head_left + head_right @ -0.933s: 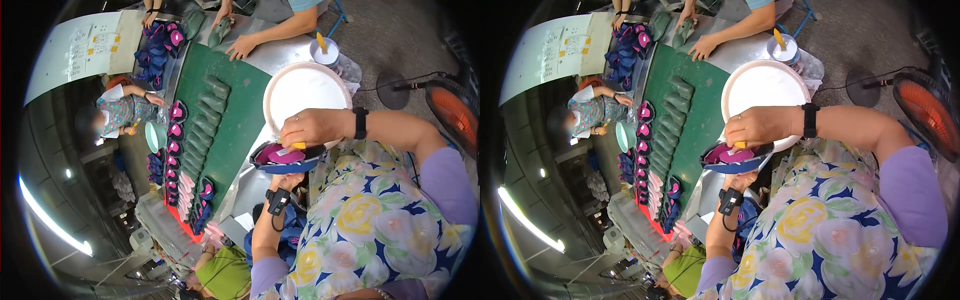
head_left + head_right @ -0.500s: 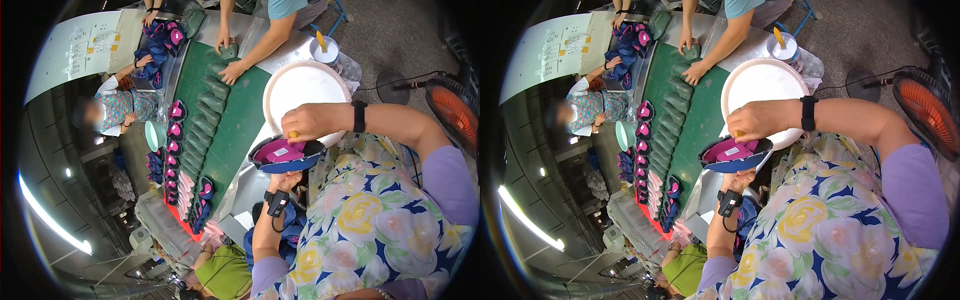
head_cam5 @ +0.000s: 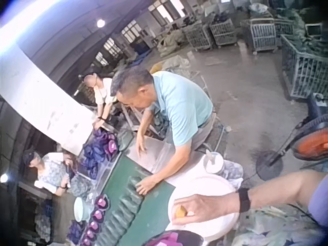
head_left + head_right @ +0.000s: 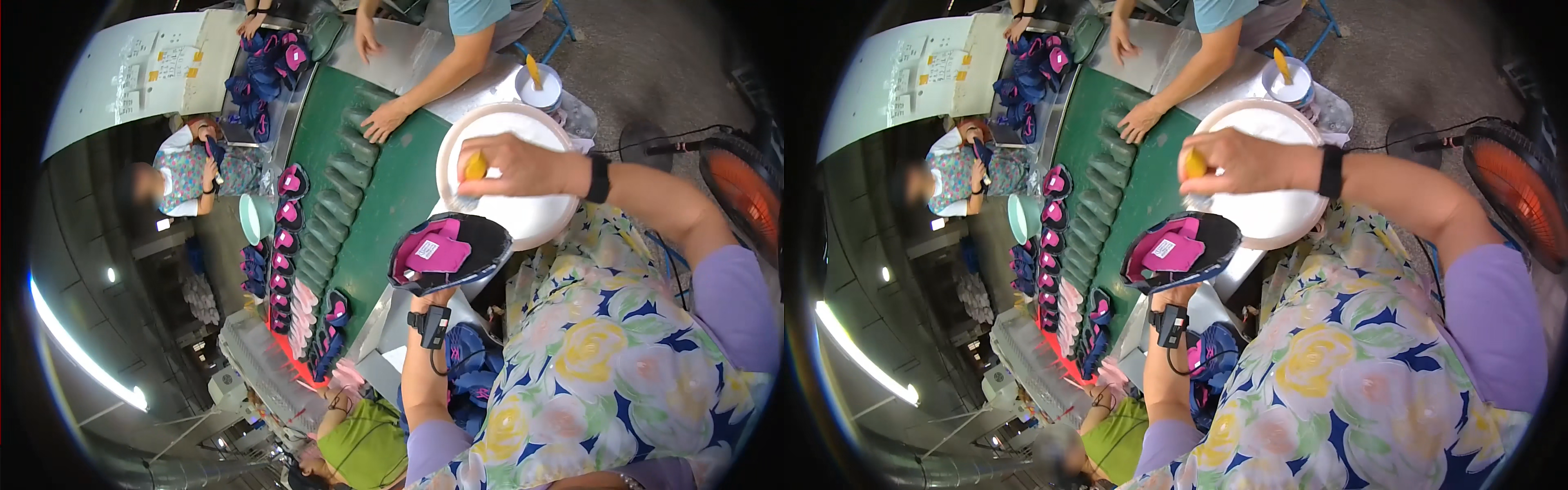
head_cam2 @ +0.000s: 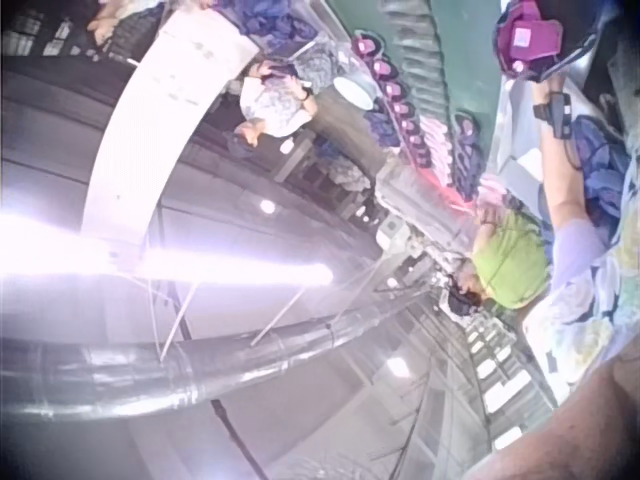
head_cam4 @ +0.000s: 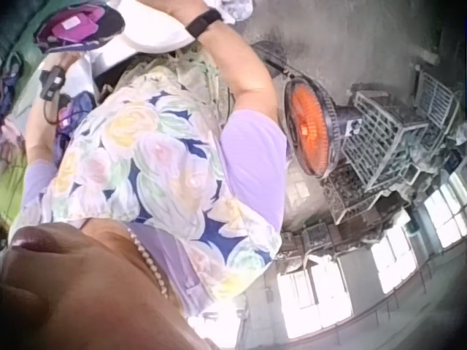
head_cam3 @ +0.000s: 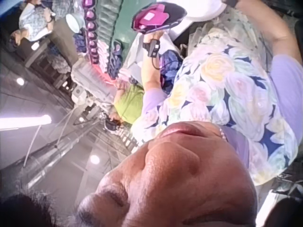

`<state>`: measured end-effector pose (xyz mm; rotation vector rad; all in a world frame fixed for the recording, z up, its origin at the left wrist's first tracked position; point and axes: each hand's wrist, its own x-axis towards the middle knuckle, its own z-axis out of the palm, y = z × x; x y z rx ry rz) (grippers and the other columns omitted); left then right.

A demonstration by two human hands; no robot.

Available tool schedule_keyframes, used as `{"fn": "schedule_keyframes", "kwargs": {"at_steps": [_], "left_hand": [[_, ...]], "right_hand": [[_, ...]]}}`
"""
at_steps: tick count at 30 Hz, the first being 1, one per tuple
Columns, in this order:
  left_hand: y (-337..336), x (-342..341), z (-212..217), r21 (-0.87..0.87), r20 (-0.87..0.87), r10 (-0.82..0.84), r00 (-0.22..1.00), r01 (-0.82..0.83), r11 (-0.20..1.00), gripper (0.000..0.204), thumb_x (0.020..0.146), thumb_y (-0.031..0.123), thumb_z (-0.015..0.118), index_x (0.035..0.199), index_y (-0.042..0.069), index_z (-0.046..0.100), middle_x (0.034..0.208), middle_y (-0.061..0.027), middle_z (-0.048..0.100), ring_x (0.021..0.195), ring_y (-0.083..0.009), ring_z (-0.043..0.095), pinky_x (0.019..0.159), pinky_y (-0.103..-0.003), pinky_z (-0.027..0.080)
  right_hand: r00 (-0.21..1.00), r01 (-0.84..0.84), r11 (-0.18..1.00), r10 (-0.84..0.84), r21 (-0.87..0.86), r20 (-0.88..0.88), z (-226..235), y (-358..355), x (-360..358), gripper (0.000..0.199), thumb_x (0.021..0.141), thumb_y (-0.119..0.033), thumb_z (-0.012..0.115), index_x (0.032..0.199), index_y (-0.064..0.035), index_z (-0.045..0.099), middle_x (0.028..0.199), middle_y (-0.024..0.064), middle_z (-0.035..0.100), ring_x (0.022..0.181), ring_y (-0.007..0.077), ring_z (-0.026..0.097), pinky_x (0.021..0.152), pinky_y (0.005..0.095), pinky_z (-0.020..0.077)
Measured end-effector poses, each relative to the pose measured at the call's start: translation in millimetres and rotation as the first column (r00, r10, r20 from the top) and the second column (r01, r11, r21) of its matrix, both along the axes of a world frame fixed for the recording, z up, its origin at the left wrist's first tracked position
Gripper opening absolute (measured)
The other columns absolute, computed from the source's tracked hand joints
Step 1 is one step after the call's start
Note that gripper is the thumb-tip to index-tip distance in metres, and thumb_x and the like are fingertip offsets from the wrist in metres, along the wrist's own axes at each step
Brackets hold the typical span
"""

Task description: Apply adhesive to shoe uppers using a brush in a manufacturing environment.

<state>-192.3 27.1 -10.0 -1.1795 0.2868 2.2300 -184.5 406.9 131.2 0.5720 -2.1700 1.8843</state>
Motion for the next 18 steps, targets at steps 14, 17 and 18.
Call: {"fn": "schedule_keyframes", "kwargs": {"at_steps": [14,17,18], "left_hand": [[27,16,28,-0.461,-0.449,-0.213,0.868,-0.021,0.887,0.043,0.102,0.03,0.048,0.139,0.008,0.048,0.126,-0.0095,0.061,0.106,-0.0198,0.062,0.091,-0.036,0.054],[31,0,33,-0.547,-0.518,-0.275,0.81,-0.065,0.835,0.043,0.102,0.029,0.047,0.139,0.008,0.048,0.126,-0.0092,0.061,0.107,-0.02,0.062,0.093,-0.037,0.054],[29,7,35,-0.571,-0.539,-0.291,0.791,-0.089,0.816,0.043,0.102,0.029,0.047,0.14,0.008,0.048,0.126,-0.0091,0.061,0.108,-0.02,0.062,0.093,-0.037,0.053]], "right_hand": [[0.982,-0.077,0.996,0.082,0.037,-0.171,3,-12,0,0.019,0.089,-0.021,0.07,0.085,-0.0042,0.061,0.087,0.0087,0.063,0.08,0.0283,0.064,0.07,0.035,0.0498],[0.982,-0.132,0.98,0.15,0.147,-0.114,-5,3,10,0.018,0.09,-0.019,0.07,0.086,-0.0049,0.059,0.09,0.0075,0.062,0.082,0.0258,0.063,0.072,0.0343,0.0493],[0.982,-0.168,0.969,0.18,0.182,-0.054,-4,11,12,0.017,0.09,-0.017,0.069,0.087,-0.0048,0.059,0.09,0.0077,0.062,0.082,0.0256,0.063,0.072,0.0343,0.0492]]}}
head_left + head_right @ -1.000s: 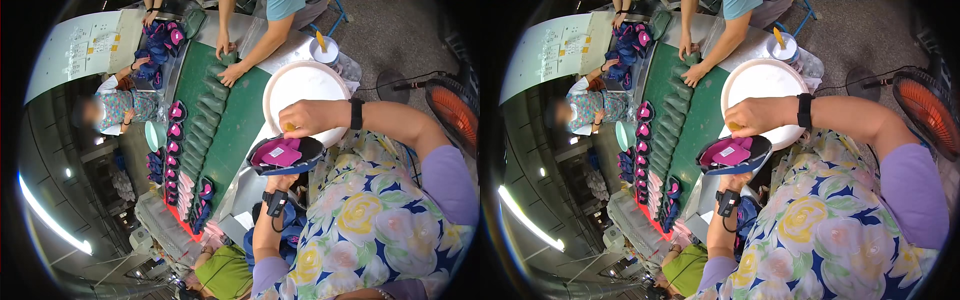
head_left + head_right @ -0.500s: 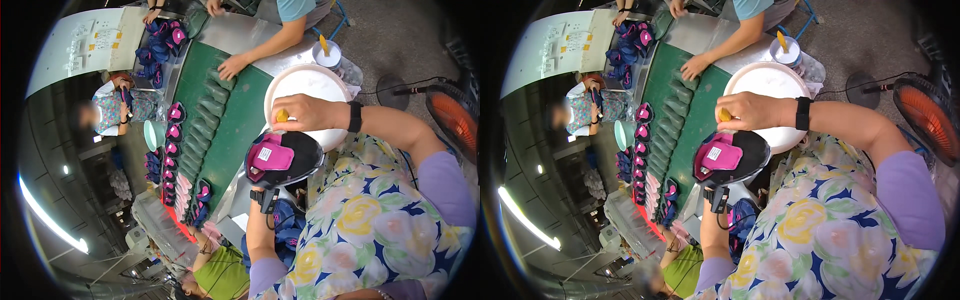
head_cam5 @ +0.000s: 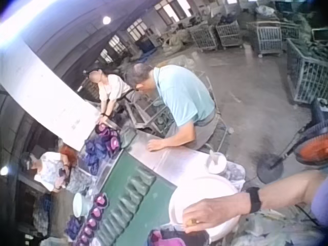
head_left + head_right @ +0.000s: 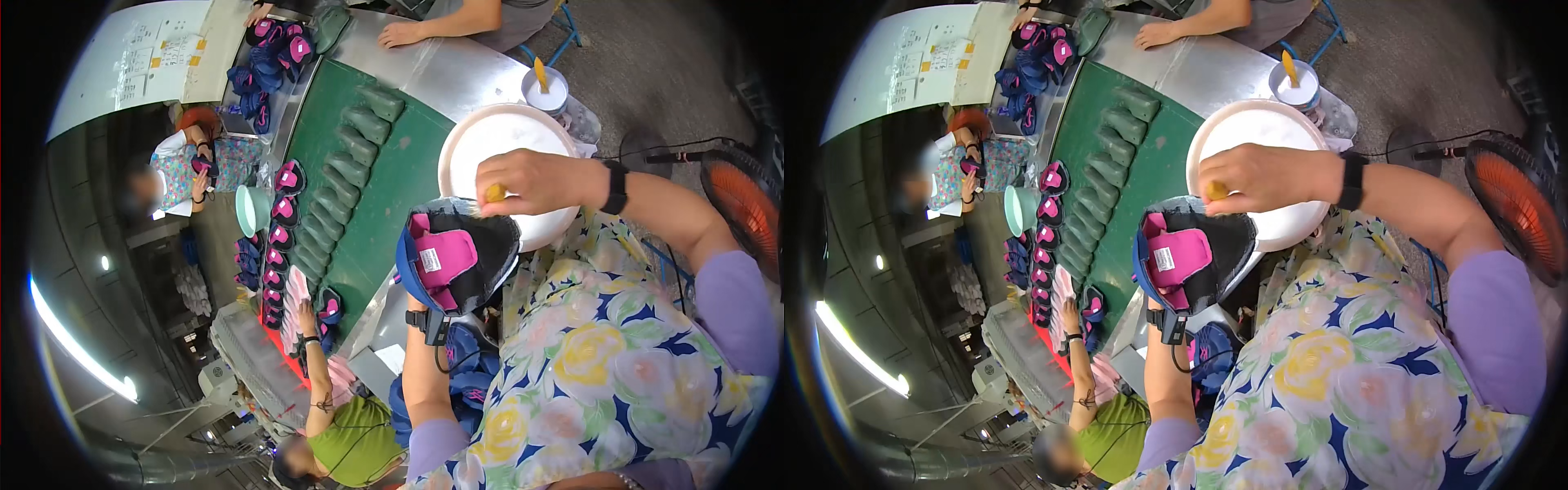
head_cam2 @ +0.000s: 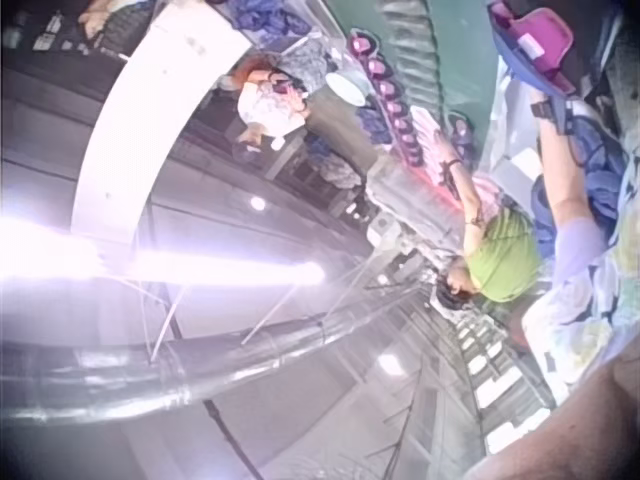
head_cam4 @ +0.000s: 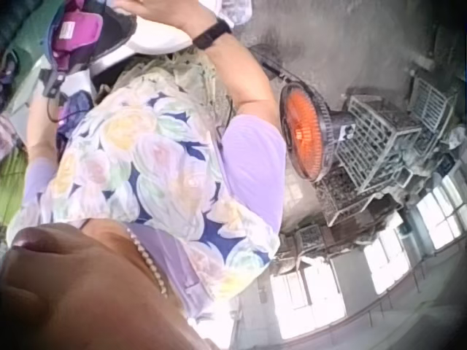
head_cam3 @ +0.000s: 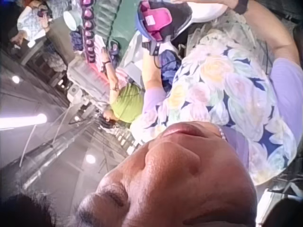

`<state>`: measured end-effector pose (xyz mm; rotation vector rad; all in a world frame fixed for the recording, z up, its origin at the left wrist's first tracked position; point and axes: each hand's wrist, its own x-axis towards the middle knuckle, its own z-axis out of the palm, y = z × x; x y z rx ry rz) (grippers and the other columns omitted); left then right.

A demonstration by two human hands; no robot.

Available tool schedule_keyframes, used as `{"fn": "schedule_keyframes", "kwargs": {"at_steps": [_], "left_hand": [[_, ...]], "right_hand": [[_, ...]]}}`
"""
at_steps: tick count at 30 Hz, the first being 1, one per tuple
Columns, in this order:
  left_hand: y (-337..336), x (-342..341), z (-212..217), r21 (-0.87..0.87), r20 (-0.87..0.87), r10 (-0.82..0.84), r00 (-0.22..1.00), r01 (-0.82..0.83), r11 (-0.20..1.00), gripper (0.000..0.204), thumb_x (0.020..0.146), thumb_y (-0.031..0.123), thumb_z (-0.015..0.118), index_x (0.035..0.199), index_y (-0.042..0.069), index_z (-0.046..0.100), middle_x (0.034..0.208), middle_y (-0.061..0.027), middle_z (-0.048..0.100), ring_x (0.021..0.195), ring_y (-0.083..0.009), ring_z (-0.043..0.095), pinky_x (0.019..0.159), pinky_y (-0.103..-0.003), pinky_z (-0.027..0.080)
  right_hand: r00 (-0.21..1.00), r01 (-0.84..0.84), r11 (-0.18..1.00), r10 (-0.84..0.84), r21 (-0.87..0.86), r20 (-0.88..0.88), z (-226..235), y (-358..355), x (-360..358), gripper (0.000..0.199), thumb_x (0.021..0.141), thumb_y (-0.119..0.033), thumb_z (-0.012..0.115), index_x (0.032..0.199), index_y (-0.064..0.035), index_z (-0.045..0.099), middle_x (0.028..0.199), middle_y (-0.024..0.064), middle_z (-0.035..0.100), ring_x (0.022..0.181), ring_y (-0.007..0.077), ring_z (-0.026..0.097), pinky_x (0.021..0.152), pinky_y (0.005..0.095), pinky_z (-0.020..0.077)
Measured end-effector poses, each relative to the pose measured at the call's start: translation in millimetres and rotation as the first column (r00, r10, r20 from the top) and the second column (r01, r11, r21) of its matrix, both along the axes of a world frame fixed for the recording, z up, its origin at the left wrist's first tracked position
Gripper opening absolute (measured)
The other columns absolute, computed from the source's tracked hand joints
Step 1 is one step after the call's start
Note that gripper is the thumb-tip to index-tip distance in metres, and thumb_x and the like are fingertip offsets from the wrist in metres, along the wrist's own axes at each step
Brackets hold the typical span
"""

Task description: Apply adhesive to shoe uppers using a brush in a manufacturing environment.

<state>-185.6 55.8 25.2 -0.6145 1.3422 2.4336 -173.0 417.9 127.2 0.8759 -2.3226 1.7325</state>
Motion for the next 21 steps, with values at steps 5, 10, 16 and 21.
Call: {"fn": "schedule_keyframes", "kwargs": {"at_steps": [5,10,16,21], "left_hand": [[11,-8,10,-0.177,-0.17,-0.043,0.985,0.012,0.984,0.042,0.103,0.028,0.047,0.14,0.008,0.048,0.127,-0.0087,0.06,0.109,-0.0202,0.061,0.095,-0.037,0.052],[7,-5,26,-0.357,-0.335,-0.098,0.937,-0.03,0.934,0.042,0.103,0.027,0.046,0.14,0.008,0.047,0.128,-0.0082,0.06,0.111,-0.0204,0.061,0.097,-0.038,0.051],[6,-33,47,-0.558,-0.482,-0.178,0.858,-0.143,0.818,0.042,0.103,0.025,0.046,0.141,0.008,0.047,0.129,-0.0076,0.06,0.113,-0.0207,0.06,0.099,-0.038,0.05],[-1,-30,48,-0.483,-0.518,-0.25,0.818,-0.038,0.875,0.065,0.098,0.024,0.057,0.154,0.007,0.027,0.149,-0.0107,0.042,0.133,-0.0215,0.046,0.111,-0.037,0.039]], "right_hand": [[0.978,0.132,0.978,-0.155,-0.159,-0.139,8,-11,-5,0.017,0.09,-0.019,0.07,0.09,-0.0052,0.06,0.088,0.0065,0.061,0.077,0.0243,0.062,0.07,0.0329,0.0488],[0.988,0.107,0.993,-0.101,-0.047,0.116,-4,0,14,0.017,0.089,-0.019,0.071,0.089,-0.005,0.061,0.087,0.0069,0.062,0.076,0.0243,0.063,0.071,0.0332,0.0492],[0.942,0.335,0.894,-0.315,-0.297,0.114,20,-24,29,0.013,0.086,-0.012,0.074,0.088,-0.0053,0.063,0.087,0.0075,0.064,0.08,0.0199,0.064,0.072,0.0317,0.0492],[0.992,0.124,0.949,-0.126,-0.291,0.013,8,-69,45,0.014,0.085,-0.008,0.074,0.09,-0.0061,0.062,0.089,0.0081,0.063,0.08,0.0224,0.064,0.071,0.0315,0.05]]}}
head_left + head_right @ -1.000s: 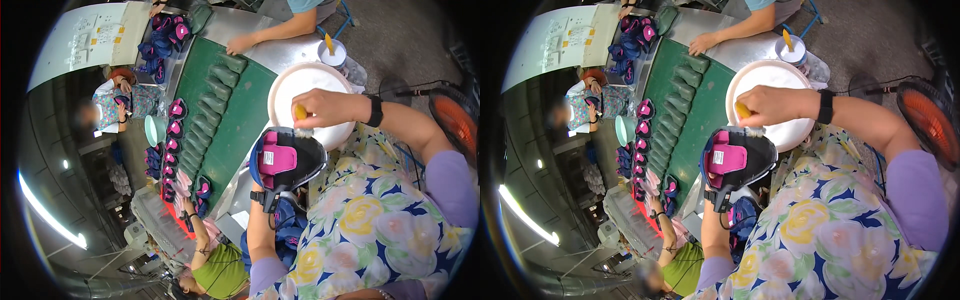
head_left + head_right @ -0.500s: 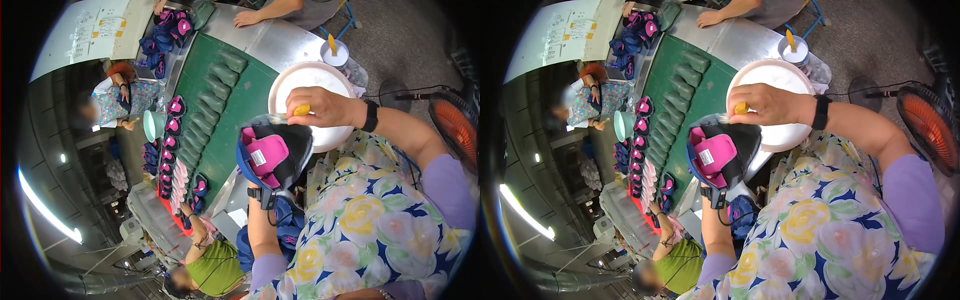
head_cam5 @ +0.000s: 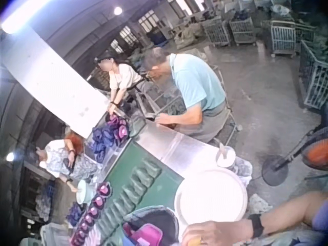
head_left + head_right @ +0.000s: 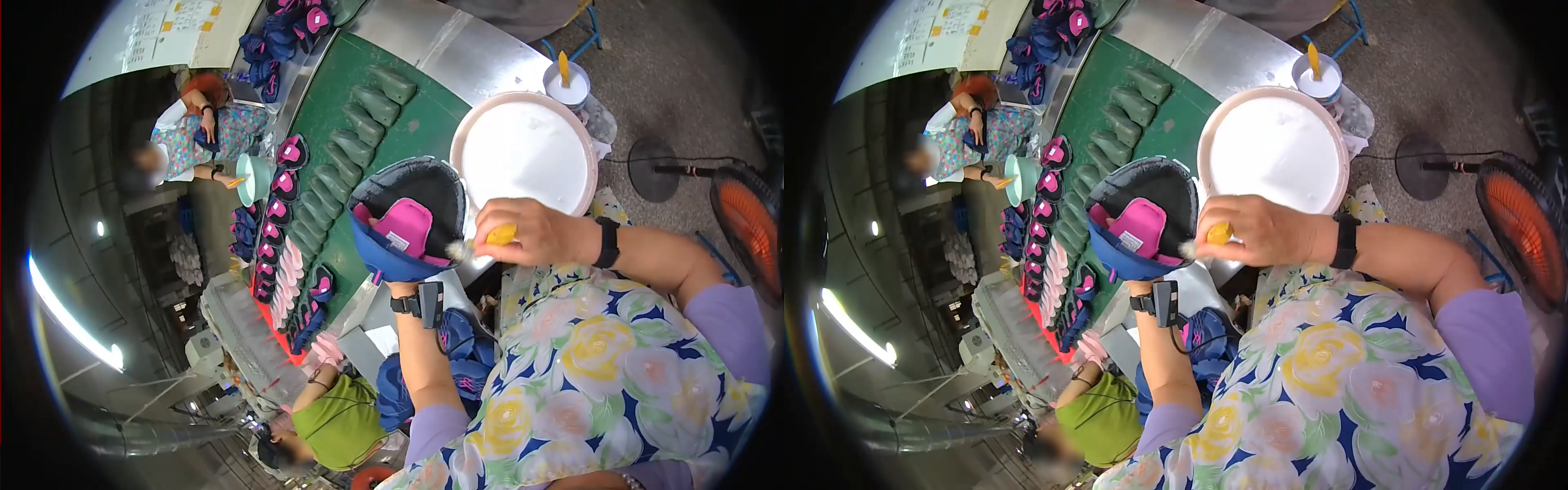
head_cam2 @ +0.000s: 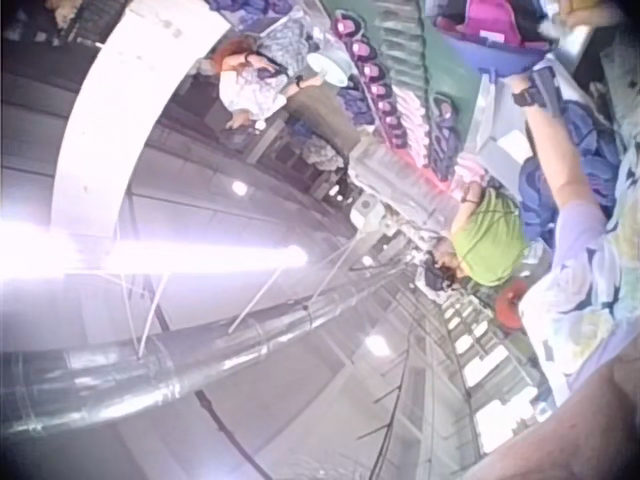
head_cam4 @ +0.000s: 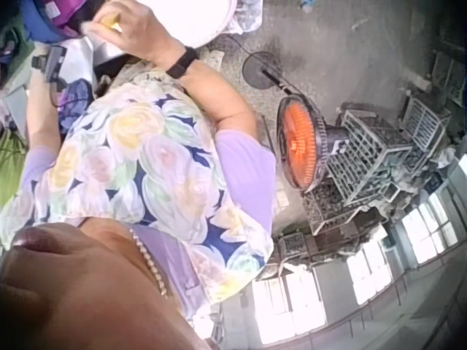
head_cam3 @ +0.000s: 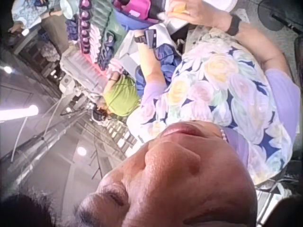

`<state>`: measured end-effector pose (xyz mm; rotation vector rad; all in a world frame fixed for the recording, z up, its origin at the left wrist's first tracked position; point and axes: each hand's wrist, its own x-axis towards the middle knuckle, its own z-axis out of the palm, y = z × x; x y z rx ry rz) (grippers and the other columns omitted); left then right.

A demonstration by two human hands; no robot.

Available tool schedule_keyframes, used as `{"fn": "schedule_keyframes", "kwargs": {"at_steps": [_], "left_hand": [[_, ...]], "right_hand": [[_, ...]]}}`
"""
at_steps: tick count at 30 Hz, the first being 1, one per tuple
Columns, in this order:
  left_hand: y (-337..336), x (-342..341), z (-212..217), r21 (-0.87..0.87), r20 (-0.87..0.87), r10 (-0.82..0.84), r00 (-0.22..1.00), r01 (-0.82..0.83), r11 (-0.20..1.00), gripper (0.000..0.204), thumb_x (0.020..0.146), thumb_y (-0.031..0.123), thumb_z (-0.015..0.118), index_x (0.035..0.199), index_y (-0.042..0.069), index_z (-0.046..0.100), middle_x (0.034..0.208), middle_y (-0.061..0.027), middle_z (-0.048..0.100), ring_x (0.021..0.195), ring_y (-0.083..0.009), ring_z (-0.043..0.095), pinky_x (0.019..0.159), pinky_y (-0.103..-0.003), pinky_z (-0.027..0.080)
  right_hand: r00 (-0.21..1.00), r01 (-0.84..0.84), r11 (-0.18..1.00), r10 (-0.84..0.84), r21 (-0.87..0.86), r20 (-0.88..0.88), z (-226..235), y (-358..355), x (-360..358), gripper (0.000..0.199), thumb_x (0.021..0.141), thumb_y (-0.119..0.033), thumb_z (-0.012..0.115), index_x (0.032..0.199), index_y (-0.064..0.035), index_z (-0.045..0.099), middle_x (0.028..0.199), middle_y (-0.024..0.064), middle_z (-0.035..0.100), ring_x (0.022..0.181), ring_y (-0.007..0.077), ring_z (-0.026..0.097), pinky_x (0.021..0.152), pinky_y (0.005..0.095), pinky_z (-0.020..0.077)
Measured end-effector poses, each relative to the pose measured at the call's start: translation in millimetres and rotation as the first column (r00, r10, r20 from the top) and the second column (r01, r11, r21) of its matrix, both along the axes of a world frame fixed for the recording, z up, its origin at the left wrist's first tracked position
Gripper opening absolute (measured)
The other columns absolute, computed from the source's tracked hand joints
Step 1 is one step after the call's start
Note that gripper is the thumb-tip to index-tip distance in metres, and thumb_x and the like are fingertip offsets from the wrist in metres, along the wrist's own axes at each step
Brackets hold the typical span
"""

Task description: Apply adhesive to shoe uppers using a brush in a manufacturing environment.

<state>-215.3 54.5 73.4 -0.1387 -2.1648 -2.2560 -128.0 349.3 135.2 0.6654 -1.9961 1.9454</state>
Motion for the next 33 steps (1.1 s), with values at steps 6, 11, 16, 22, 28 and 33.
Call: {"fn": "schedule_keyframes", "kwargs": {"at_steps": [6,11,16,22,28,33], "left_hand": [[-1,16,12,-0.36,-0.184,-0.016,0.983,-0.052,0.931,0.072,0.097,0.025,0.059,0.155,0.005,0.022,0.155,-0.0117,0.034,0.138,-0.0261,0.041,0.115,-0.043,0.034],[15,26,5,-0.224,-0.163,0.016,0.986,-0.053,0.973,0.067,0.098,0.024,0.056,0.154,0.006,0.025,0.153,-0.0108,0.036,0.135,-0.0252,0.043,0.113,-0.042,0.036],[17,22,9,-0.103,-0.134,0.065,0.989,-0.079,0.992,0.062,0.1,0.023,0.054,0.153,0.006,0.027,0.15,-0.0099,0.039,0.132,-0.0243,0.045,0.111,-0.041,0.038],[21,21,13,0.039,-0.117,0.119,0.986,-0.115,0.993,0.056,0.102,0.022,0.05,0.152,0.007,0.03,0.147,-0.0088,0.042,0.129,-0.0232,0.048,0.109,-0.041,0.041],[30,28,25,0.19,-0.066,0.1,0.993,-0.085,0.978,0.051,0.104,0.021,0.047,0.15,0.007,0.033,0.144,-0.0077,0.045,0.125,-0.0221,0.051,0.107,-0.04,0.043],[17,21,18,0.252,-0.029,0.122,0.992,-0.111,0.961,0.049,0.104,0.021,0.046,0.15,0.008,0.034,0.143,-0.0073,0.047,0.123,-0.0214,0.053,0.105,-0.039,0.044]], "right_hand": [[0.987,0.147,0.987,-0.143,-0.063,0.068,6,8,-2,0.016,0.085,-0.007,0.075,0.093,-0.0058,0.061,0.09,0.0076,0.063,0.083,0.0221,0.065,0.072,0.0314,0.0508],[0.997,0.07,0.996,-0.072,0.046,0.031,-4,-3,-15,0.016,0.084,-0.006,0.074,0.094,-0.0055,0.061,0.09,0.0081,0.063,0.081,0.0231,0.064,0.071,0.0322,0.0514],[0.989,0.105,0.993,-0.1,-0.046,0.105,0,-17,-5,0.014,0.085,-0.007,0.074,0.09,-0.0059,0.062,0.088,0.0077,0.062,0.079,0.0221,0.064,0.071,0.032,0.051],[0.962,0.253,0.967,-0.252,0.011,0.103,-3,14,-19,0.013,0.084,-0.007,0.074,0.088,-0.0043,0.062,0.086,0.0067,0.064,0.08,0.0195,0.065,0.071,0.03,0.0501],[0.992,0.126,0.977,-0.128,0.171,0.005,2,14,-52,0.017,0.087,-0.015,0.073,0.088,-0.0038,0.06,0.085,0.0095,0.061,0.077,0.0293,0.063,0.069,0.0338,0.0507],[0.946,0.321,0.942,-0.324,0.097,0.022,9,18,-44,0.012,0.086,-0.01,0.073,0.089,-0.0045,0.063,0.084,0.0085,0.062,0.078,0.022,0.064,0.07,0.0313,0.0498]]}}
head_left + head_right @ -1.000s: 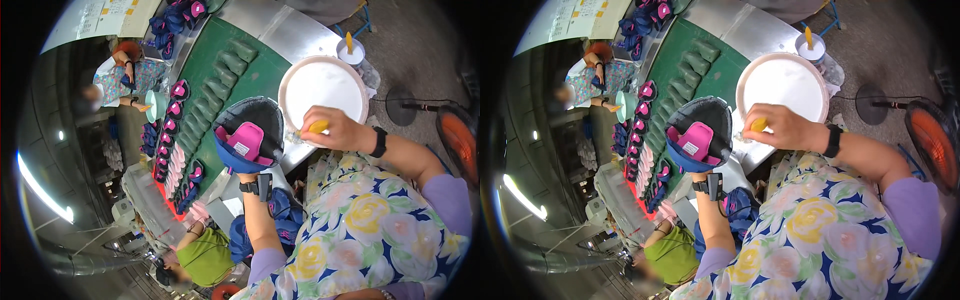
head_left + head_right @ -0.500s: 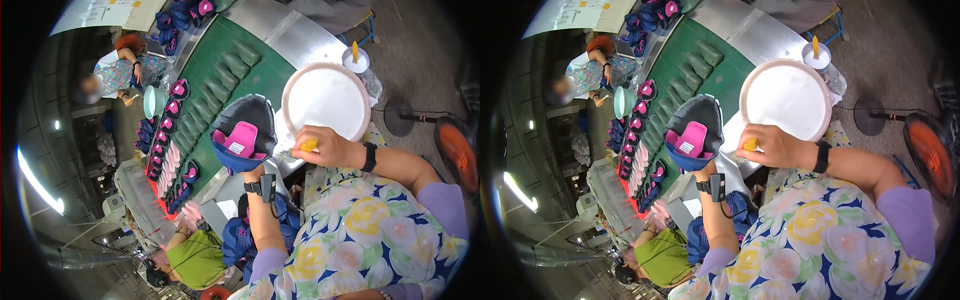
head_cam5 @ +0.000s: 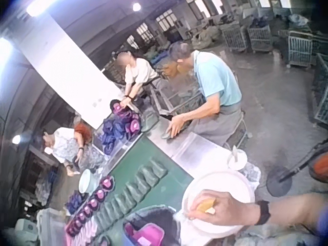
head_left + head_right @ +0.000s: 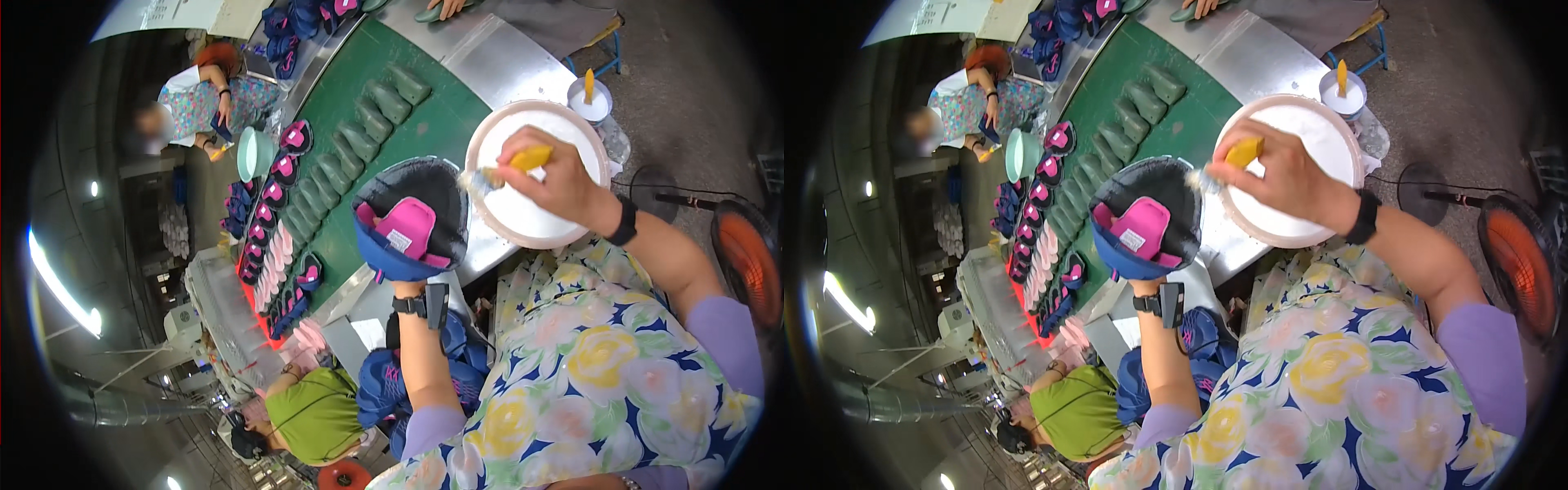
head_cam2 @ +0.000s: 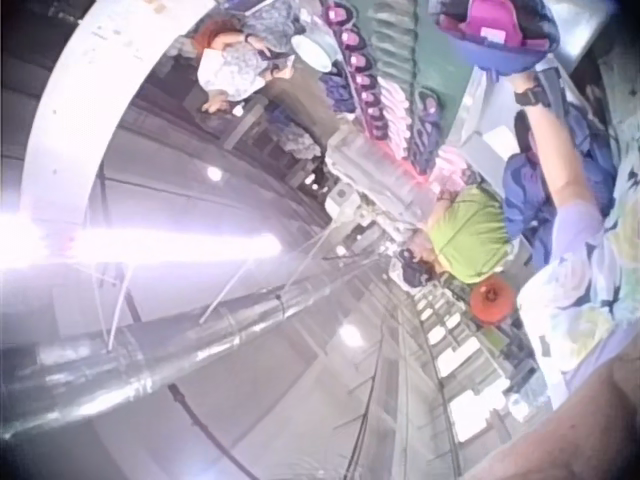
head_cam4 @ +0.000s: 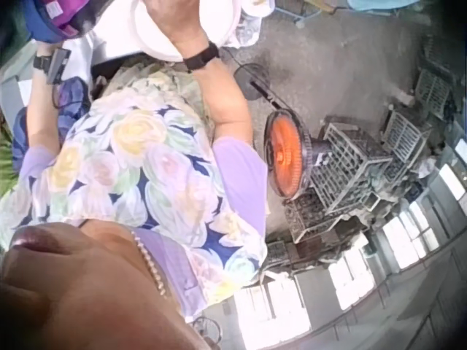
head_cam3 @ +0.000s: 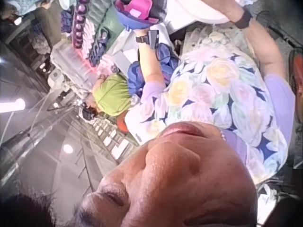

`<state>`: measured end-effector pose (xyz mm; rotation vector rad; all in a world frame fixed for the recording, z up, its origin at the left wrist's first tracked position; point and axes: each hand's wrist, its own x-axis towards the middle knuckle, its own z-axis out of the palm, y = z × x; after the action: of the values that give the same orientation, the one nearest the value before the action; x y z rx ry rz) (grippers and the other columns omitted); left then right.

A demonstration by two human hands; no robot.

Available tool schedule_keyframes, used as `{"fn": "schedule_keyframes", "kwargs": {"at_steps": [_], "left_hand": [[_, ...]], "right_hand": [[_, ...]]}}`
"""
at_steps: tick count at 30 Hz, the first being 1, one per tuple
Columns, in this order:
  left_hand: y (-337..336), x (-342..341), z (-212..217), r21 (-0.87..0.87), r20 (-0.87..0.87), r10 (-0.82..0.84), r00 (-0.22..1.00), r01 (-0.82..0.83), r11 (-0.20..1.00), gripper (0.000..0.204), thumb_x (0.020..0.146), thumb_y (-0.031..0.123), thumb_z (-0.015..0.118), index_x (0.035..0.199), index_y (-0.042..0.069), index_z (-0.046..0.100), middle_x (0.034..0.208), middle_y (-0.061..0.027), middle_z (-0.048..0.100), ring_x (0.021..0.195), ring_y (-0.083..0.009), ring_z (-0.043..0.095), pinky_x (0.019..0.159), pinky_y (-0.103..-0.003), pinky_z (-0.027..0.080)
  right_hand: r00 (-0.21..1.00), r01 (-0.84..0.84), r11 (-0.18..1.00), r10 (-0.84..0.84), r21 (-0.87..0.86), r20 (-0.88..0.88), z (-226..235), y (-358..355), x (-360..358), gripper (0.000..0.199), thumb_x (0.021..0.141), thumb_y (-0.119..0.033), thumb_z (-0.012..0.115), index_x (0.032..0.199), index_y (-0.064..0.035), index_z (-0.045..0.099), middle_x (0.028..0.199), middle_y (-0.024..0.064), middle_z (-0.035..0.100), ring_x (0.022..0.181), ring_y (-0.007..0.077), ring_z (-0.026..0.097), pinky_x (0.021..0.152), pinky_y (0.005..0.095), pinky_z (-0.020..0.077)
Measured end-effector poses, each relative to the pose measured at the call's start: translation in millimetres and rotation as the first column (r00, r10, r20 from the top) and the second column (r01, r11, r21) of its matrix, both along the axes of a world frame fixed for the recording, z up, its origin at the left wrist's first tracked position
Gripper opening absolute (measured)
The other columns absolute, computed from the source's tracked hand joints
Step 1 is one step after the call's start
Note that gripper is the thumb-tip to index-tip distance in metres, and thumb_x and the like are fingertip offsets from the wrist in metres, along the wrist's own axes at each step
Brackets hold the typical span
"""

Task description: Apply adhesive to shoe uppers using a brush in a manufacturing environment.

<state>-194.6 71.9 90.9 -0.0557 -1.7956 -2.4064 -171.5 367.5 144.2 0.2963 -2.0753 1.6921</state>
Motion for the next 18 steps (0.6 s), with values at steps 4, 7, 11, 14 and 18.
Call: {"fn": "schedule_keyframes", "kwargs": {"at_steps": [4,7,11,14,18], "left_hand": [[-6,-5,-2,-0.586,-0.396,-0.189,0.899,-0.089,0.805,0.051,0.103,0.023,0.048,0.15,0.008,0.034,0.142,-0.0075,0.047,0.122,-0.0216,0.053,0.105,-0.039,0.044],[-7,-2,-11,-0.376,-0.113,-0.02,0.993,-0.024,0.926,0.054,0.102,0.024,0.049,0.151,0.008,0.032,0.145,-0.0083,0.046,0.125,-0.0237,0.053,0.107,-0.041,0.044],[-18,3,-13,-0.097,0.065,0.065,0.996,-0.058,0.994,0.066,0.097,0.027,0.058,0.152,0.003,0.029,0.153,-0.0128,0.037,0.137,-0.0271,0.042,0.114,-0.043,0.036],[-16,-1,0,-0.029,0.127,0.035,0.991,-0.031,0.999,0.06,0.097,0.026,0.057,0.149,0.004,0.035,0.149,-0.0123,0.042,0.133,-0.0273,0.046,0.11,-0.042,0.041],[-79,-2,-32,0.111,0.275,-0.041,0.96,0.011,0.994,0.05,0.098,0.024,0.057,0.142,0.007,0.042,0.138,-0.014,0.049,0.12,-0.0287,0.054,0.1,-0.042,0.048]], "right_hand": [[0.921,-0.362,0.915,0.381,-0.18,0.083,13,-37,33,0.018,0.085,-0.012,0.075,0.094,-0.0047,0.062,0.087,0.0066,0.062,0.078,0.0205,0.063,0.071,0.0304,0.0498],[0.897,-0.404,0.898,0.426,-0.172,0.118,5,-41,31,0.016,0.085,-0.012,0.075,0.092,-0.0043,0.062,0.087,0.0075,0.062,0.077,0.0227,0.063,0.069,0.0317,0.05],[0.956,-0.261,0.964,0.264,-0.04,0.131,0,-20,12,0.012,0.086,-0.01,0.073,0.087,-0.0035,0.064,0.086,0.0078,0.063,0.076,0.0209,0.063,0.068,0.0306,0.0498],[0.982,-0.141,0.99,0.142,-0.021,0.121,4,-14,-8,0.012,0.085,-0.009,0.074,0.089,-0.0023,0.065,0.088,0.007,0.065,0.078,0.017,0.064,0.07,0.0287,0.0494],[0.963,-0.236,0.971,0.23,0.031,0.139,14,-54,-38,0.011,0.086,-0.007,0.073,0.089,-0.0018,0.064,0.087,0.0076,0.064,0.081,0.0172,0.063,0.073,0.0285,0.0487]]}}
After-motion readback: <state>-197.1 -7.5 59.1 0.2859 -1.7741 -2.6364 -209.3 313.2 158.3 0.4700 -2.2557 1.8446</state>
